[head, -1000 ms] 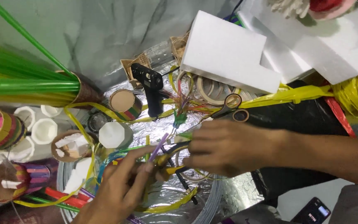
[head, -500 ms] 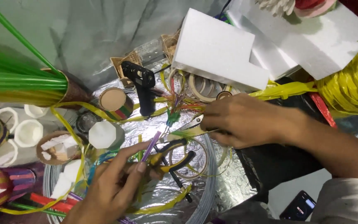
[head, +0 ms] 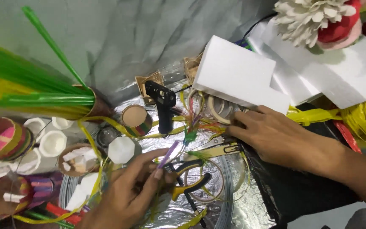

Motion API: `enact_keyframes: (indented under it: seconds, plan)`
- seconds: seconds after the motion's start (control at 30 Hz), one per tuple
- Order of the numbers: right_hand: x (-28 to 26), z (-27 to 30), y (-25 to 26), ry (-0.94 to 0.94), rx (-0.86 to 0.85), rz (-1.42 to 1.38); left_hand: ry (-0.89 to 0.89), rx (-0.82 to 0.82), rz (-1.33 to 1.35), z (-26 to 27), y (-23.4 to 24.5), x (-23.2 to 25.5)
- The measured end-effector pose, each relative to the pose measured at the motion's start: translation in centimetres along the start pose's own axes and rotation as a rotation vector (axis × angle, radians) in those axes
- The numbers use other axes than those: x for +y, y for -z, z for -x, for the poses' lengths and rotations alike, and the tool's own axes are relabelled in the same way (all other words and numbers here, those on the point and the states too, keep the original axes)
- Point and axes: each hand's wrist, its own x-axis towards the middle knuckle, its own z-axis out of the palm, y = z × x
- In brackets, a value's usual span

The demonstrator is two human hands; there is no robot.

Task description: Cutting purple plastic straws into small segments using scissors for a handicraft project.

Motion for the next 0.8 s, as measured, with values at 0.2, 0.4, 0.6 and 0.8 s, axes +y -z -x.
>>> enact_keyframes:
  seconds: [0.2,0.4,0.6,0.8]
  plan:
    - [0.3,1.7,-0.1,0.081,0.149,0.123,0.109,-0.066,-0.034,-0.4,-0.4,0.4]
    - [2.1,8.9,3.6,-0.141,0.022,-0.002,0.054,0.087,-0.021,0.1,0.1,-0.7]
    - [2.3,7.4,6.8,-0.011,0.213,-0.289,0.032,0.214,0.15,0.1,0.2,-1.3]
    - [-1.7,-0.2,5.6,0.318,0.305,-0.542,-0.055,0.318,0.255,-0.2,-0.1,-2.1]
